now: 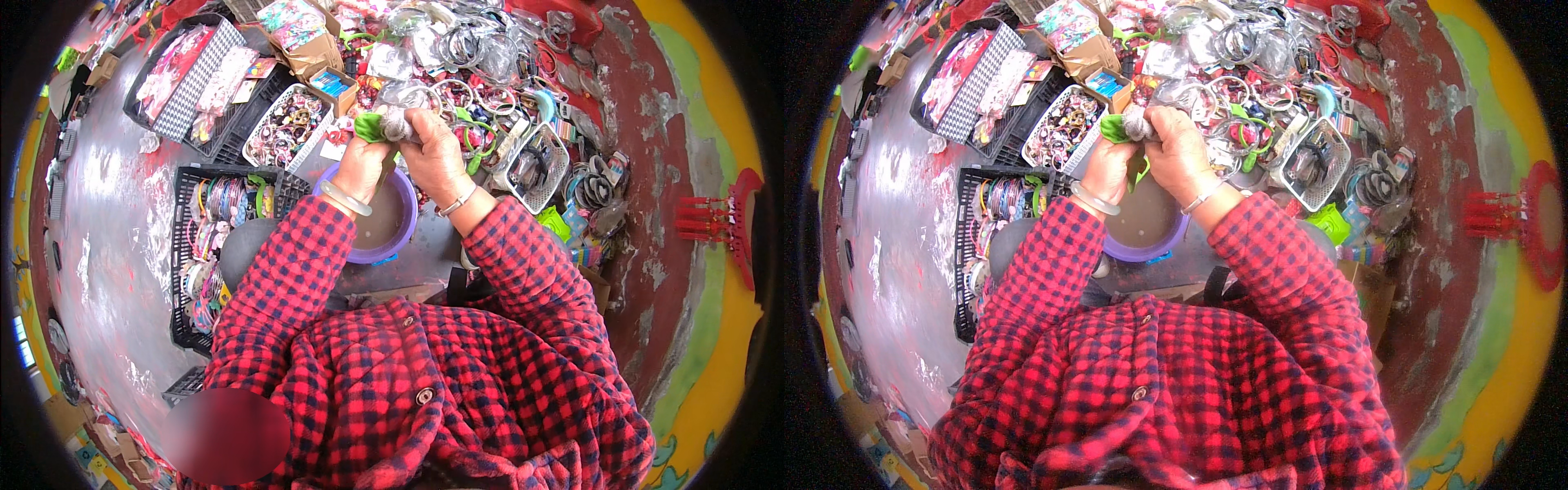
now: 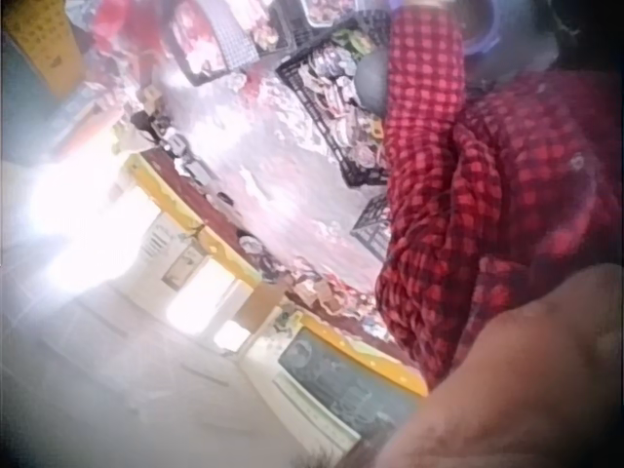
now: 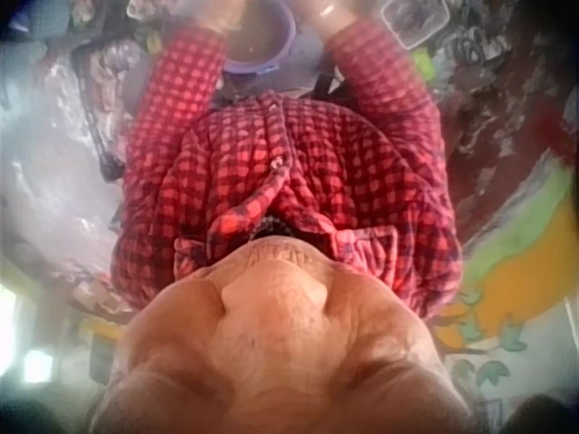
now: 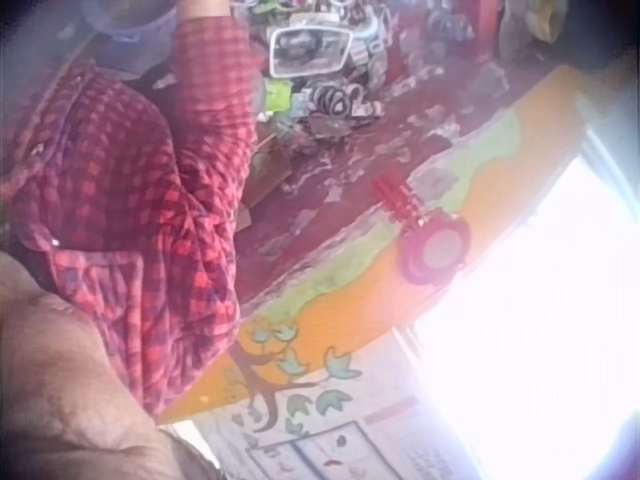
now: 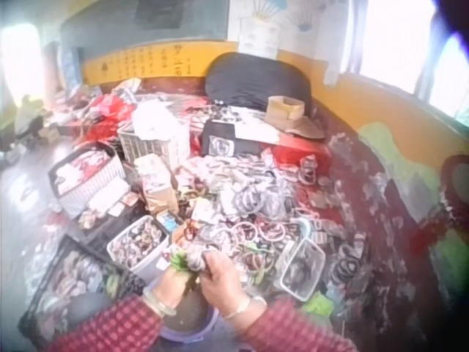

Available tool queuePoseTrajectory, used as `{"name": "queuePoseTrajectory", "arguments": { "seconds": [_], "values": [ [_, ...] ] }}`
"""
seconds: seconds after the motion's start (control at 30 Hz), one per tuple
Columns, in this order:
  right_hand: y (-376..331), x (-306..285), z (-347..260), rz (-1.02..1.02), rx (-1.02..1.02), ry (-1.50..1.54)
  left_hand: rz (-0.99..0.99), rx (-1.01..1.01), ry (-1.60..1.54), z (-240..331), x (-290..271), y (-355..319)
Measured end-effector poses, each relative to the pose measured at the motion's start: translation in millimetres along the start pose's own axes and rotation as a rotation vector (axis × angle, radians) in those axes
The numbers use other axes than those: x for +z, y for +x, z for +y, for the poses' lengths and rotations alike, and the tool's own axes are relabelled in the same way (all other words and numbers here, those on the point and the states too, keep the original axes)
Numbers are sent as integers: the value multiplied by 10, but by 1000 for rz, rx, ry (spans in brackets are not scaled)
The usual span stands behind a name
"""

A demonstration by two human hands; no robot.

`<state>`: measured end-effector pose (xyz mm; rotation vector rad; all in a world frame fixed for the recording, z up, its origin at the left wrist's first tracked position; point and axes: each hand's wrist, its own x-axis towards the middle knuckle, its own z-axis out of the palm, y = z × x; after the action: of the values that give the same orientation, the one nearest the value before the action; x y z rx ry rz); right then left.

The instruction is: The person sits on the floor and cleans a green hair accessory by hand. They rub the item with a cloth, dip it into a purple bucket of water, and then place it into a black crate filled with other hair accessories.

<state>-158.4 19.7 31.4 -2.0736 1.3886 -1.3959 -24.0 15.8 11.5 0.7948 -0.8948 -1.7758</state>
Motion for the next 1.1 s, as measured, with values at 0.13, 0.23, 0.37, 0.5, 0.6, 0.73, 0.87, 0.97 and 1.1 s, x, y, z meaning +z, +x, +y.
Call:
{"name": "queuePoseTrajectory", "arguments": {
  "seconds": [0.13,0.23,0.37,0.5,0.6,0.73,0.87,0.97,1.1],
  "values": [
    [127,-32,294,29,311,61,-48,41,78,-5,31,-73],
    [122,-82,234,6,334,-32,-39,48,90,-7,8,-62],
    [-3,-39,-24,-4,-13,22,-5,-11,119,45,69,-32],
    [167,-78,237,58,332,42,-32,41,60,31,79,-90],
    [51,19,179,28,254,149,-16,-11,41,-3,-28,-4],
    [22,12,-21,16,103,165,45,-2,-109,68,65,-49],
    [178,-122,441,103,433,89,-38,-40,-272,168,-10,-17],
    [173,-157,578,186,448,229,-13,-72,-360,175,-139,79],
    [191,-140,225,186,178,132,84,-95,-469,136,-104,69]
  ]
}}
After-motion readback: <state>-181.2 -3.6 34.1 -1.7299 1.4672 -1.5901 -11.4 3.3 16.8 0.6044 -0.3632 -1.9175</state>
